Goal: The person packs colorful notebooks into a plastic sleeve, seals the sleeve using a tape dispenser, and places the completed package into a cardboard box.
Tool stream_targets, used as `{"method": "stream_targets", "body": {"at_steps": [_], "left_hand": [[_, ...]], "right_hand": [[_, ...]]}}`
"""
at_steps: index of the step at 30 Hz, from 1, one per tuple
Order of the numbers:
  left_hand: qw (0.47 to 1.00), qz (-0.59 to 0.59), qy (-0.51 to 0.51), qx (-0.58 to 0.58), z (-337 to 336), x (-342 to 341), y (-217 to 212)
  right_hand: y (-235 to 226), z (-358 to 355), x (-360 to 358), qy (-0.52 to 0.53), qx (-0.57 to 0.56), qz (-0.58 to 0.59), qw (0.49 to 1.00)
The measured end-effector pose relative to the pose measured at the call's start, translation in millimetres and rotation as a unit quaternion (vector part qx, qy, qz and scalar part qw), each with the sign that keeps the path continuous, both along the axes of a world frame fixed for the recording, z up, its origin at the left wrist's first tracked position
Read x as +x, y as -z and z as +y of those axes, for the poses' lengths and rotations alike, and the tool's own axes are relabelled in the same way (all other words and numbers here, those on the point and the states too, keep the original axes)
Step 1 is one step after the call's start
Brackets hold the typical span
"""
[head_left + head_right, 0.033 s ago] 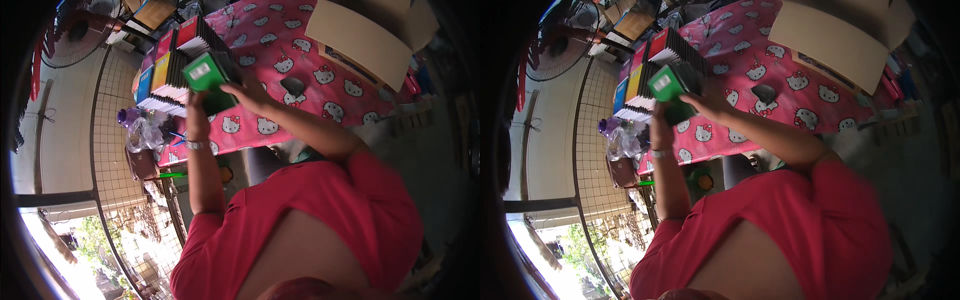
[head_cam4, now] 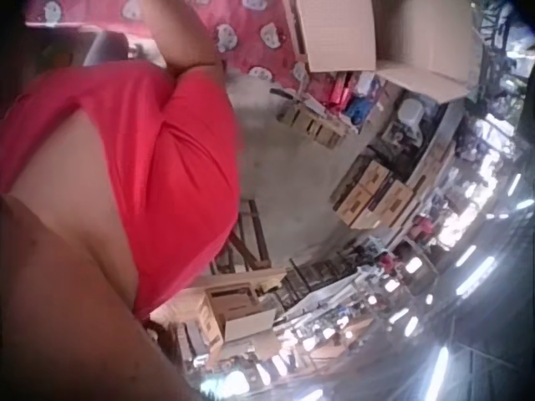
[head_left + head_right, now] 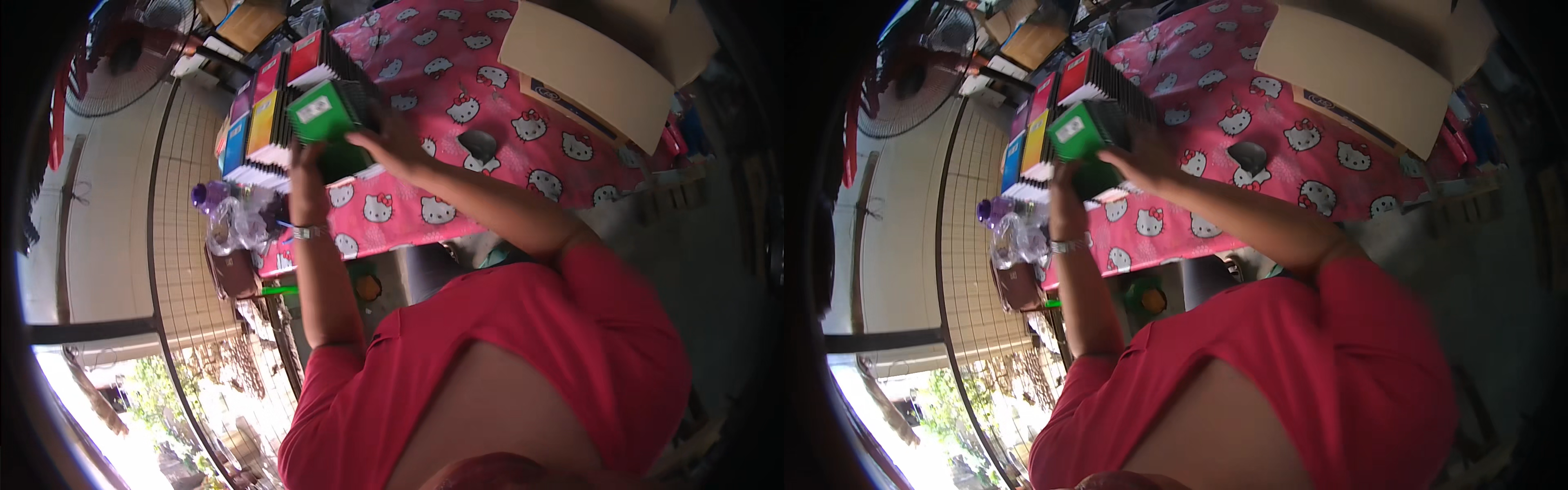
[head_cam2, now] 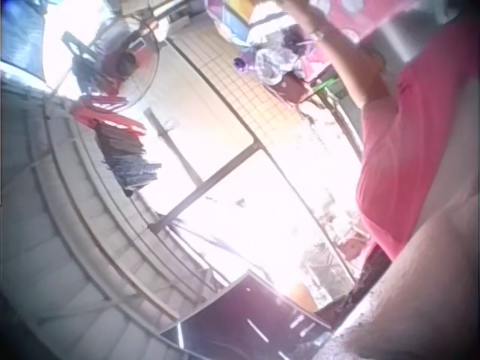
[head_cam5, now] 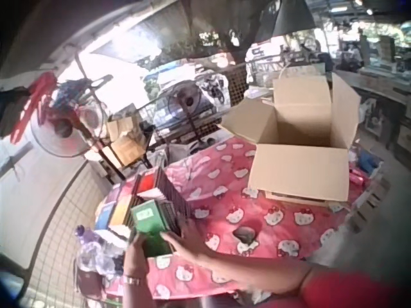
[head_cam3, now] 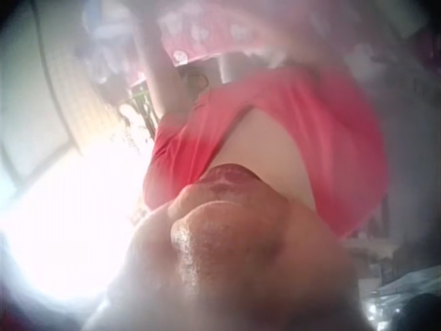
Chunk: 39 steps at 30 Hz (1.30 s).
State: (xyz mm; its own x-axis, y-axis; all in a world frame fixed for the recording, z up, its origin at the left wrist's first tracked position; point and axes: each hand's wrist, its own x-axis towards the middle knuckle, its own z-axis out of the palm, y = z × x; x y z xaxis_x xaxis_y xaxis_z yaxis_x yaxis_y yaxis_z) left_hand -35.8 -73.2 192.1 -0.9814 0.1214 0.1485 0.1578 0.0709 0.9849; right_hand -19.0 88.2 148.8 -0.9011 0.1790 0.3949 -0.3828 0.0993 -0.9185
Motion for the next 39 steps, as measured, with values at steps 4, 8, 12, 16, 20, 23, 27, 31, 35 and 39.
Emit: {"method": "stream_targets", "body": {"at_steps": [4,8,12,16,20,23,27,31,35,39], "left_hand": [[0.942,0.158,-0.066,-0.289,-7,-85,-20],[0.697,0.3,-0.135,-0.637,-29,-106,16],[0.658,0.189,-0.202,-0.7,-2,-79,-9],[0.668,0.237,-0.236,-0.664,39,-60,-35],[0.73,0.253,-0.161,-0.614,90,-49,-58],[0.748,0.219,-0.085,-0.62,143,-33,-65],[0.772,0.234,0.01,-0.591,209,-4,-59],[0.772,0.152,0.095,-0.609,239,30,-38],[0.763,0.044,0.135,-0.631,240,57,-15],[0.767,-0.017,0.164,-0.62,245,77,-5]], "right_hand": [[5,-27,-89,0.116,0.16,-0.044,0.979],[5,-31,-96,0.03,0.364,-0.087,0.927],[-38,48,-45,-0.046,0.26,0.072,0.962],[-113,200,21,0.131,0.371,0.136,0.909],[-121,321,76,0.353,0.529,-0.029,0.771],[-118,362,69,0.129,0.539,-0.316,0.77],[-92,362,48,0.102,0.471,-0.212,0.85],[-74,349,35,0.117,0.575,-0.194,0.786],[-79,349,38,0.128,0.657,-0.144,0.729],[-74,344,37,0.147,0.64,-0.172,0.734]]}}
